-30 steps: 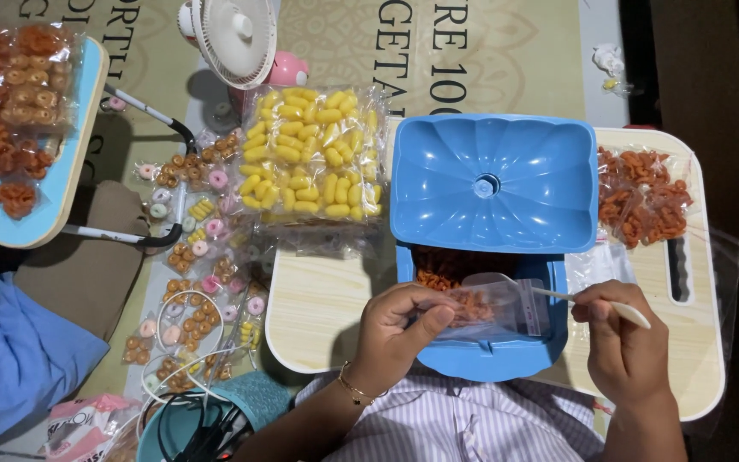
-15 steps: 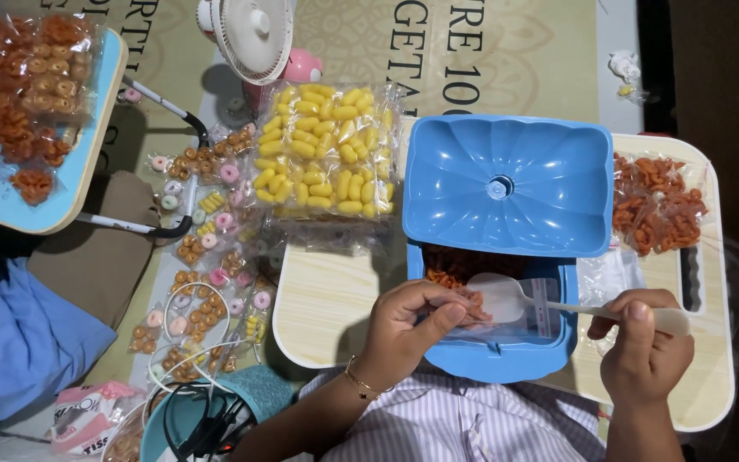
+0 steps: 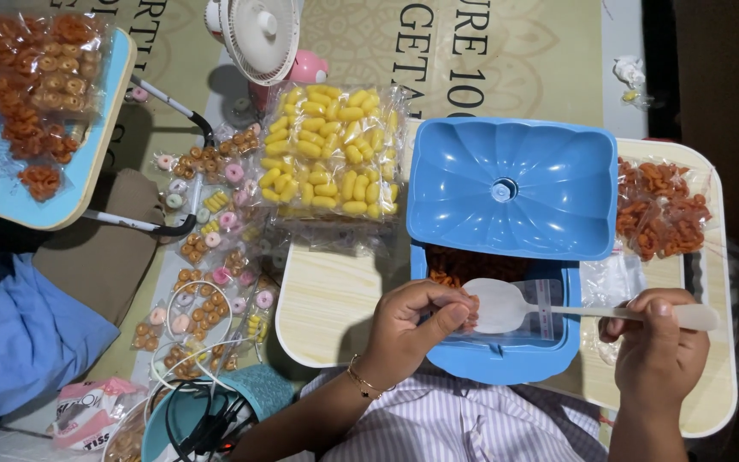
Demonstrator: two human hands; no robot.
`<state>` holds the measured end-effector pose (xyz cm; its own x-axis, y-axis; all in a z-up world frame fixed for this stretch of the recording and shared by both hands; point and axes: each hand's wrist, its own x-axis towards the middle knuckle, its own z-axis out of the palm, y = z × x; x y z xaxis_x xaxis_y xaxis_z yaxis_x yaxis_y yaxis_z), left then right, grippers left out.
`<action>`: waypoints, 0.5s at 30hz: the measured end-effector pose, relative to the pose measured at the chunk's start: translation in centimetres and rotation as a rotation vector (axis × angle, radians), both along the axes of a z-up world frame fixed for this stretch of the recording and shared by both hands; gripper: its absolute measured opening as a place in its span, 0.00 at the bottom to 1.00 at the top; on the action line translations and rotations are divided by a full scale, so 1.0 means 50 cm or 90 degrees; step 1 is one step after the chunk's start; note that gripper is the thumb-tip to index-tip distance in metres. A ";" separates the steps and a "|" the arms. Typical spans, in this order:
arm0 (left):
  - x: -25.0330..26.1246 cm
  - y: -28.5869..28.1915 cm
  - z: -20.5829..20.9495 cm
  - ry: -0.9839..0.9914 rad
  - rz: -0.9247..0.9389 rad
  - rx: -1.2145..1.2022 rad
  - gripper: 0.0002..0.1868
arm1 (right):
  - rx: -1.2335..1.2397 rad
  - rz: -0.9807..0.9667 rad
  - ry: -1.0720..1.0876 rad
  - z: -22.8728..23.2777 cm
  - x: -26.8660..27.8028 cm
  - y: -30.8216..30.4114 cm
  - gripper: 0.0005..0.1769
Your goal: Scooping small snacks from a container into plastic bags and sealing them manually.
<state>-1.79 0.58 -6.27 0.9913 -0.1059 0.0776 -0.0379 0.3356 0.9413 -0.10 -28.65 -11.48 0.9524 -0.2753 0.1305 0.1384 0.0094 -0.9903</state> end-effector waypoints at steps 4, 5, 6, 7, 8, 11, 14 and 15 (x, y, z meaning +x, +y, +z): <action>-0.001 0.000 -0.002 -0.005 0.005 0.011 0.13 | 0.013 -0.013 0.009 -0.004 0.001 0.000 0.15; -0.001 0.000 -0.003 -0.004 0.006 0.011 0.13 | 0.013 -0.012 0.009 -0.005 0.000 0.000 0.15; -0.001 0.000 -0.003 0.006 0.004 0.006 0.13 | 0.021 -0.020 0.020 -0.006 0.000 0.000 0.15; -0.001 0.001 -0.004 0.016 0.003 0.000 0.13 | 0.029 -0.029 0.031 -0.007 0.000 0.000 0.15; 0.000 0.001 -0.002 0.016 0.003 0.000 0.13 | 0.029 -0.028 0.031 -0.006 0.000 0.002 0.15; 0.002 0.003 0.000 0.000 0.013 0.030 0.12 | 0.059 -0.043 0.039 0.002 0.001 0.006 0.16; 0.005 0.009 -0.016 -0.014 0.027 -0.034 0.09 | 0.114 -0.082 0.048 0.021 0.005 0.004 0.15; 0.007 0.012 -0.029 0.029 0.054 -0.061 0.10 | 0.112 -0.113 0.046 0.028 0.004 0.004 0.13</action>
<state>-1.46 1.21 -7.70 0.9991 -0.0161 0.0382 -0.0279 0.4208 0.9067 0.09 -28.47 -10.06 0.8923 -0.4515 -0.0004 0.0825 0.1639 -0.9830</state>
